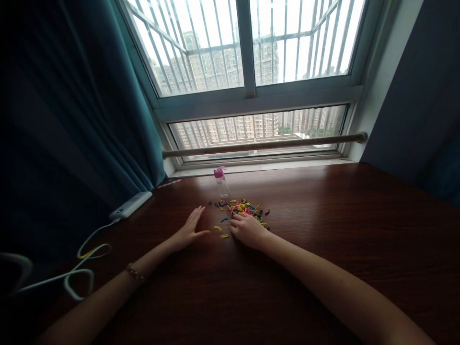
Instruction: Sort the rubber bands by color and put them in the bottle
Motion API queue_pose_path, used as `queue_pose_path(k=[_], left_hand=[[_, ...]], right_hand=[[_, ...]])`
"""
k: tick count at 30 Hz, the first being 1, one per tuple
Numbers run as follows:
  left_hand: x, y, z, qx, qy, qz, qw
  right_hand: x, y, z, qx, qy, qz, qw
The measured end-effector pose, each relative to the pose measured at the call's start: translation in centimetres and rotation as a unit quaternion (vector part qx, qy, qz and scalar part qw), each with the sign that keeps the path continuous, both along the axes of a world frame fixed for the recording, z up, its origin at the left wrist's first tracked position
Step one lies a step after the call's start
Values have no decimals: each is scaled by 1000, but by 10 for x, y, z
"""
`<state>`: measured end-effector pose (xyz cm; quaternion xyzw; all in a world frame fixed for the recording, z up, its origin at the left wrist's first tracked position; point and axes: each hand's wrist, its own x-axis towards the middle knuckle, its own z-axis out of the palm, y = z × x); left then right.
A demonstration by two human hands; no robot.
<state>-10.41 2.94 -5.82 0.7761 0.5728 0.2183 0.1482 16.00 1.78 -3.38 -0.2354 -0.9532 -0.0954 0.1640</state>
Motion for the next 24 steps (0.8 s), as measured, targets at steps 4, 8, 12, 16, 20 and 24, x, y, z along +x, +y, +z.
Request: queue_pose_path(k=[4,8,12,16,20,24], left_hand=[[13,-16,-1,-5,119,-50,992],[27,12,-5,5,127,38,991],[33,47,-3,-17,96,17,995],[43,45,7,-39,20,-118,992],[63,18,13,-39,-41,-245,968],[82,10,8,-10,-34,-278,960]], right_hand=[[34,18,4,-32,78,-47,995],[63,14,7,-120,145,-125,974],[91,-11,-3,-202,105,-185,956],[104,-28,-23,-218,87,-215,948],[88,-13,-29,-206,127,-207,948],[58,18,-28,-202,171,-168,950]])
